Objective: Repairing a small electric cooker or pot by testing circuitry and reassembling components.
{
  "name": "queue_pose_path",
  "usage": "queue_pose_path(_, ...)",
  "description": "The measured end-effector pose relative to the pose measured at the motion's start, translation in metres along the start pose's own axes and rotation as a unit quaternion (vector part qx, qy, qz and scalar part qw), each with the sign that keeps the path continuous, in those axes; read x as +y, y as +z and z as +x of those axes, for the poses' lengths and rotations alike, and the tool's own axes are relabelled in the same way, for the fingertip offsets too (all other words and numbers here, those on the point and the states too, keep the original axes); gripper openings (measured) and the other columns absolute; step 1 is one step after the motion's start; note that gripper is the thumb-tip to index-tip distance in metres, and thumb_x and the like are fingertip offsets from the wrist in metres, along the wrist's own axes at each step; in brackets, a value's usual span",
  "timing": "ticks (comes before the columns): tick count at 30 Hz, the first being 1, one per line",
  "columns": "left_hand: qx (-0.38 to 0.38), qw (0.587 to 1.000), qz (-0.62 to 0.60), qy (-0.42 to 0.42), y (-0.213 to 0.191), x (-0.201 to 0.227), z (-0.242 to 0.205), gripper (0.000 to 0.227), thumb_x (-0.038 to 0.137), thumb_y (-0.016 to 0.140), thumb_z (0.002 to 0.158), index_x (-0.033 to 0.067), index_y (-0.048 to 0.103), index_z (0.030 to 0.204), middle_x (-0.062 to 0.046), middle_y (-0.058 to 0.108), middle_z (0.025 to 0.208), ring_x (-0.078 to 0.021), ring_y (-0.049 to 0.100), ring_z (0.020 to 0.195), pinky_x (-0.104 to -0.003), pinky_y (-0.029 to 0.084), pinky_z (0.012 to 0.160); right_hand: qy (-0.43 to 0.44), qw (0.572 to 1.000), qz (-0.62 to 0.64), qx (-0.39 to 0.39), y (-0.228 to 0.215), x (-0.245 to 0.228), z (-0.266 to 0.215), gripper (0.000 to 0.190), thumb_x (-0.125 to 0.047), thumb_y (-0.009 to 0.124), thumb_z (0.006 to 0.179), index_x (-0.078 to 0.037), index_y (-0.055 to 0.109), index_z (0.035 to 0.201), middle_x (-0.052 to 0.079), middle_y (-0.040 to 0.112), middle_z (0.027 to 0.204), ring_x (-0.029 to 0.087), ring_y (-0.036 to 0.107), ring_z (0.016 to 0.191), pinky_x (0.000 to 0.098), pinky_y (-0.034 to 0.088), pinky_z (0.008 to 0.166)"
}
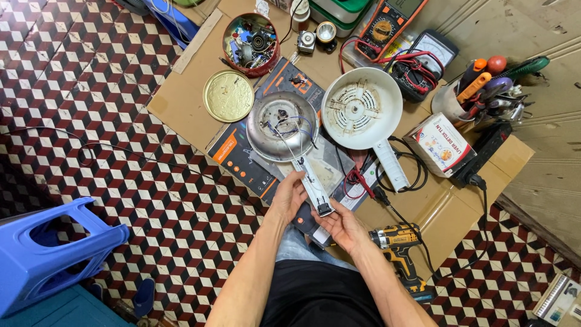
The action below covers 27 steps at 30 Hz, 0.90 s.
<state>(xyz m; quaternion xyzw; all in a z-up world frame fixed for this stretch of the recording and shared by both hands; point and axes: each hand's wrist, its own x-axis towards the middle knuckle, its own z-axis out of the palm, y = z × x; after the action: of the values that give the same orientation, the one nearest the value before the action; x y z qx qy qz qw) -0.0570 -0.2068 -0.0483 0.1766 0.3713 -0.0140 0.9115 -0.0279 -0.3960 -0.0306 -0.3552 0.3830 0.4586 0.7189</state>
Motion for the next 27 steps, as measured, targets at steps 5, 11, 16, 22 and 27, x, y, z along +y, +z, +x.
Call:
queue_pose_path(5, 0.087, 0.99, 0.107, 0.04, 0.014, 0.0, 0.007, 0.017, 0.017, 0.065, 0.092, 0.0055, 0.062, 0.104, -0.004, 0.065, 0.096, -0.0156, 0.064, 0.091, -0.031, 0.055, 0.082, -0.007, 1.0, -0.005, -0.001, 0.0, 0.001, 0.0, 0.04, -0.02, 0.066, 0.095, 0.01, 0.058, 0.12, 0.024, 0.07, 0.111, 0.035, 0.072, 0.101, 0.0408, 0.062, 0.09)
queue_pose_path(11, 0.14, 0.973, 0.173, 0.064, 0.022, 0.0, 0.004, 0.019, 0.017, 0.063, 0.092, 0.0035, 0.066, 0.105, -0.004, 0.068, 0.094, -0.0146, 0.065, 0.084, -0.03, 0.055, 0.077, -0.011, 1.0, -0.003, -0.007, 0.003, 0.0, -0.003, 0.041, -0.02, 0.067, 0.094, 0.011, 0.058, 0.12, 0.024, 0.07, 0.112, 0.035, 0.072, 0.101, 0.0413, 0.062, 0.09)
queue_pose_path(16, 0.118, 0.989, 0.076, 0.045, 0.013, 0.001, 0.002, 0.026, 0.02, 0.058, 0.096, 0.0002, 0.06, 0.113, -0.007, 0.068, 0.101, -0.0176, 0.067, 0.091, -0.033, 0.056, 0.079, -0.016, 1.0, -0.007, -0.015, -0.004, -0.001, 0.001, 0.041, -0.02, 0.067, 0.095, 0.01, 0.059, 0.12, 0.024, 0.069, 0.114, 0.035, 0.071, 0.102, 0.0414, 0.061, 0.09)
queue_pose_path(22, 0.056, 0.993, 0.087, 0.06, 0.009, 0.001, -0.002, 0.038, 0.017, 0.061, 0.097, 0.0029, 0.059, 0.131, -0.006, 0.07, 0.111, -0.0176, 0.067, 0.099, -0.034, 0.055, 0.085, 0.0, 1.0, -0.011, -0.01, -0.007, -0.007, -0.001, 0.038, -0.019, 0.067, 0.094, 0.007, 0.06, 0.12, 0.023, 0.07, 0.114, 0.036, 0.07, 0.103, 0.043, 0.061, 0.091)
queue_pose_path(27, 0.06, 0.988, 0.134, 0.05, 0.013, -0.003, -0.006, 0.04, 0.023, 0.065, 0.097, 0.0054, 0.058, 0.132, -0.006, 0.071, 0.116, -0.0173, 0.067, 0.106, -0.034, 0.055, 0.09, 0.016, 1.0, 0.011, 0.012, -0.015, -0.012, 0.001, 0.038, -0.017, 0.07, 0.091, 0.006, 0.06, 0.119, 0.022, 0.07, 0.114, 0.037, 0.07, 0.104, 0.0449, 0.061, 0.092)
